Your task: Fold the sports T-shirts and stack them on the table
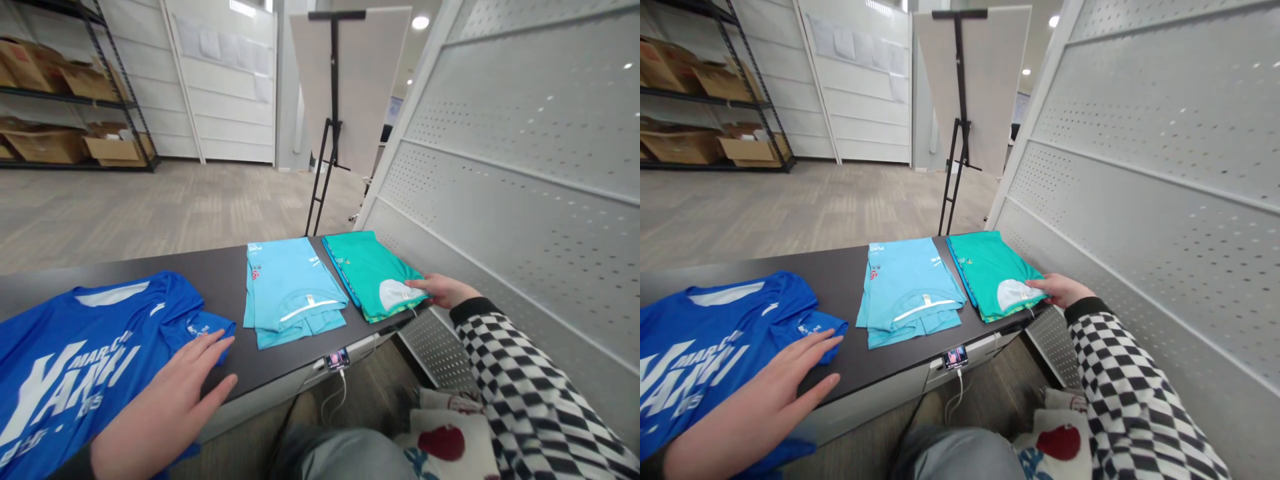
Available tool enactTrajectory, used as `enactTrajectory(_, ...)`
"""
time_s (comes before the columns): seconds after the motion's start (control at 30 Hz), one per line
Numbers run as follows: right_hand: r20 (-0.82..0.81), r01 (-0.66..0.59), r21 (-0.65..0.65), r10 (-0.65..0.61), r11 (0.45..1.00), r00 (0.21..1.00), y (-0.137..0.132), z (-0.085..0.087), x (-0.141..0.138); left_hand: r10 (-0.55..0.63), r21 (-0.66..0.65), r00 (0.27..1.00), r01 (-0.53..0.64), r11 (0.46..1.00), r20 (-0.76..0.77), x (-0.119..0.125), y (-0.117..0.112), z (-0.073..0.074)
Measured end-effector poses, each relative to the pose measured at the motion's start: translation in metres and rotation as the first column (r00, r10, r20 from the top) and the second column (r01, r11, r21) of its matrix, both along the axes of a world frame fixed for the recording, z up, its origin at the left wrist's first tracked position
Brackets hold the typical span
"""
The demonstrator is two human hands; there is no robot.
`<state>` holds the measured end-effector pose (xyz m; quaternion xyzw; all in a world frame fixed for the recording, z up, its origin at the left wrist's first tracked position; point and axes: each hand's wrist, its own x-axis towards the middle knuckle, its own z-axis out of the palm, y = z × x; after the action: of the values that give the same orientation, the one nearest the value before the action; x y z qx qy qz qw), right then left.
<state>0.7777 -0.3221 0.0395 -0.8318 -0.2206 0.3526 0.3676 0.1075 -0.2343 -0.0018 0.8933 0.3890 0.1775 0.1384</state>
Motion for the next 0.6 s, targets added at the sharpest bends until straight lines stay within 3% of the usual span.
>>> enactTrajectory(0.1, 0.02, 0.022, -0.134, -0.02, 0.991, 1.0, -0.009, 0.011, 0.007, 0.047, -0.035, 0.996, -0.045, 0.998, 0.081, -0.003, -0.006, 0.003)
enactTrajectory(0.17, 0.271, 0.044, -0.259, 0.029, 0.965, 0.962, -0.007, 0.022, 0.001, 0.062, -0.063, 0.991, -0.054, 0.997, 0.12, 0.006, -0.005, 0.008)
enactTrajectory(0.23, 0.611, 0.09, -0.311, 0.126, 0.946, 0.782, 0.0, 0.034, -0.018, 0.078, -0.108, 0.985, -0.062, 0.992, 0.151, 0.021, -0.001, 0.012)
enactTrajectory(0.3, 0.815, 0.035, -0.24, 0.182, 0.97, 0.55, 0.009, 0.041, -0.053, 0.122, -0.158, 0.979, -0.096, 0.983, 0.164, 0.04, 0.008, 0.012)
enactTrajectory(0.33, 0.847, -0.053, -0.196, 0.196, 0.979, 0.495, 0.015, 0.042, -0.076, 0.154, -0.187, 0.975, -0.124, 0.974, 0.157, 0.049, 0.014, 0.012)
enactTrajectory(0.37, 0.835, -0.172, -0.172, 0.236, 0.97, 0.497, 0.02, 0.04, -0.102, 0.198, -0.224, 0.97, -0.164, 0.961, 0.14, 0.059, 0.02, 0.012)
enactTrajectory(0.47, 0.706, -0.457, -0.203, 0.453, 0.866, 0.545, 0.039, 0.025, -0.183, 0.322, -0.341, 0.945, -0.286, 0.896, 0.054, 0.084, 0.04, 0.017)
enactTrajectory(0.53, 0.672, -0.517, -0.287, 0.554, 0.807, 0.492, 0.052, 0.012, -0.224, 0.349, -0.347, 0.937, -0.319, 0.882, 0.026, 0.096, 0.049, 0.026)
enactTrajectory(0.6, 0.676, -0.481, -0.364, 0.581, 0.798, 0.452, 0.064, 0.003, -0.247, 0.302, -0.315, 0.953, -0.285, 0.906, 0.008, 0.105, 0.053, 0.035)
